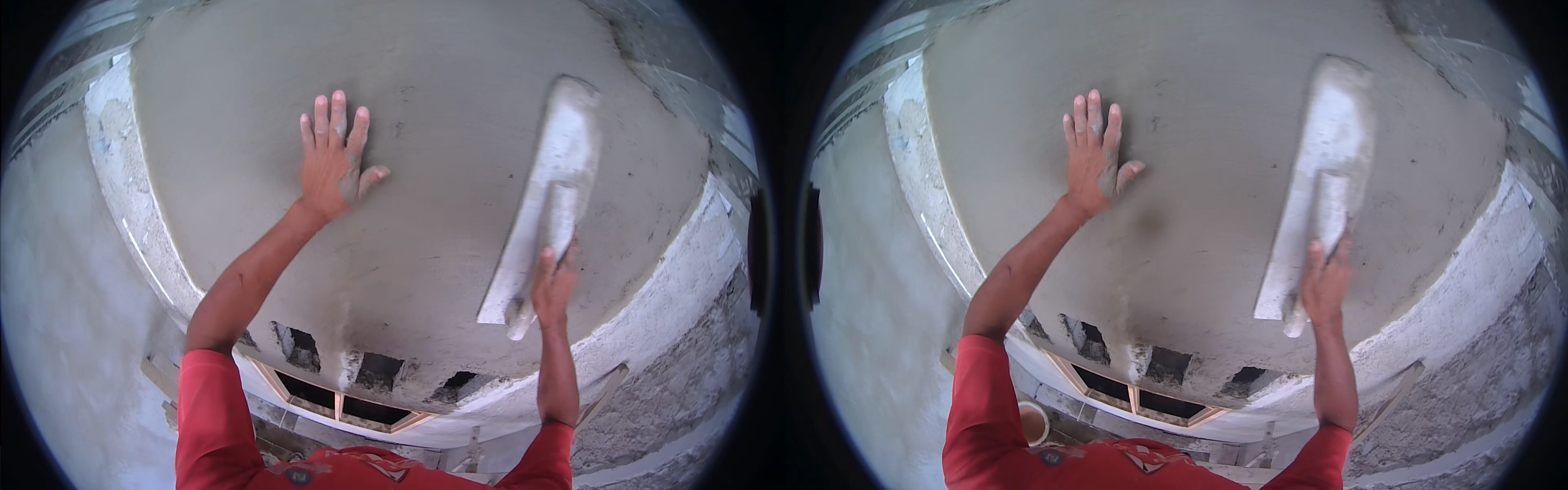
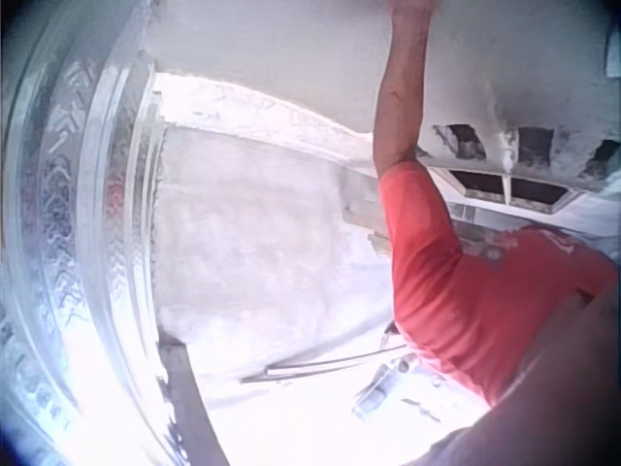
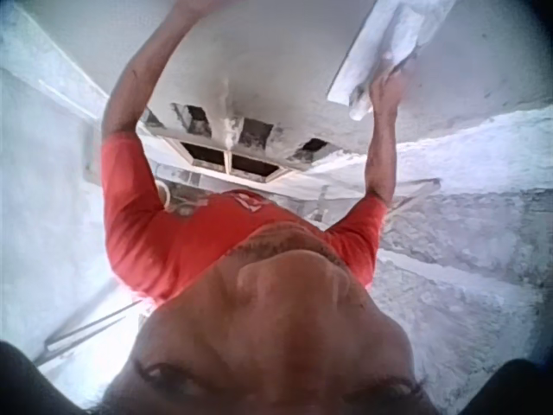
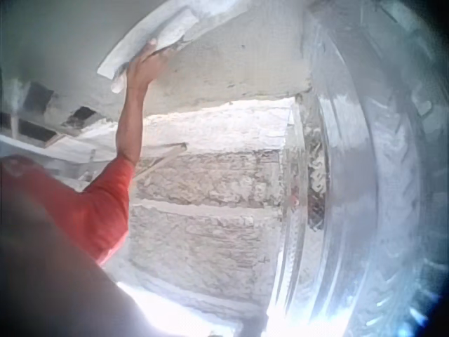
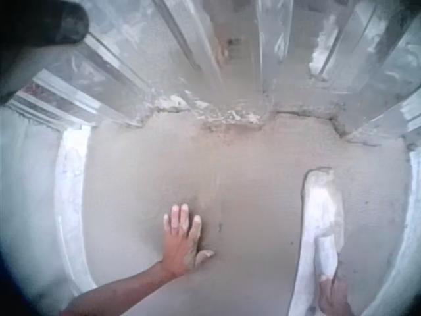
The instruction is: The person uses a float to smooth wet plaster on a ceiling and wall, then uses a trowel to mix mortar in a bucket and apply it to a wall surface.
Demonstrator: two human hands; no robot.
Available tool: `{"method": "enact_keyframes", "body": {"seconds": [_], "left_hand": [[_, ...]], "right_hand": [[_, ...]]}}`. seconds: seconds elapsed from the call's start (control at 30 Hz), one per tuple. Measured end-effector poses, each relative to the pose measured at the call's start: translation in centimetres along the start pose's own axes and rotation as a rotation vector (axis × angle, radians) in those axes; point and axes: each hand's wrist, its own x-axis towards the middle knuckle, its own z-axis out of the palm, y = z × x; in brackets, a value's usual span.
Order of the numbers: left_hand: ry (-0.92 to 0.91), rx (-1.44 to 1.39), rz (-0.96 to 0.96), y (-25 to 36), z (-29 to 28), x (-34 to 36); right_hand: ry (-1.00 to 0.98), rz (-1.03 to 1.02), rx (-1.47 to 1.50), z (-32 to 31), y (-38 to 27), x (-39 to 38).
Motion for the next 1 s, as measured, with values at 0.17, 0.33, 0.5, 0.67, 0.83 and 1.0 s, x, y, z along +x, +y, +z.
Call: {"method": "enact_keyframes", "body": {"seconds": [0.17, 0.33, 0.5, 0.67, 0.83, 1.0], "left_hand": [[0.064, -0.204, -0.156, 3.1, -4.1, -7.3], [-0.201, -0.285, -0.502, 3.8, -6.5, -21.3], [-0.424, -0.249, -0.826, 3.7, -9.0, -32.3], [-0.482, -0.226, -0.851, 1.2, -11.4, -36.6], [-0.500, -0.231, -0.886, -1.8, -12.1, -36.3], [-0.448, -0.299, -0.920, -3.3, -12.4, -37.7]], "right_hand": [[-0.057, -0.252, -0.015, 4.7, -8.5, 1.2], [-0.110, -0.107, 0.036, 10.6, -15.9, 1.0], [-0.201, -0.179, 0.022, 15.8, -13.0, -4.7], [-0.126, -0.203, 0.083, 17.8, -12.2, -7.3], [-0.042, -0.097, 0.028, 15.7, -21.3, -0.6], [0.001, -0.084, 0.009, 17.0, -21.7, -1.5]]}}
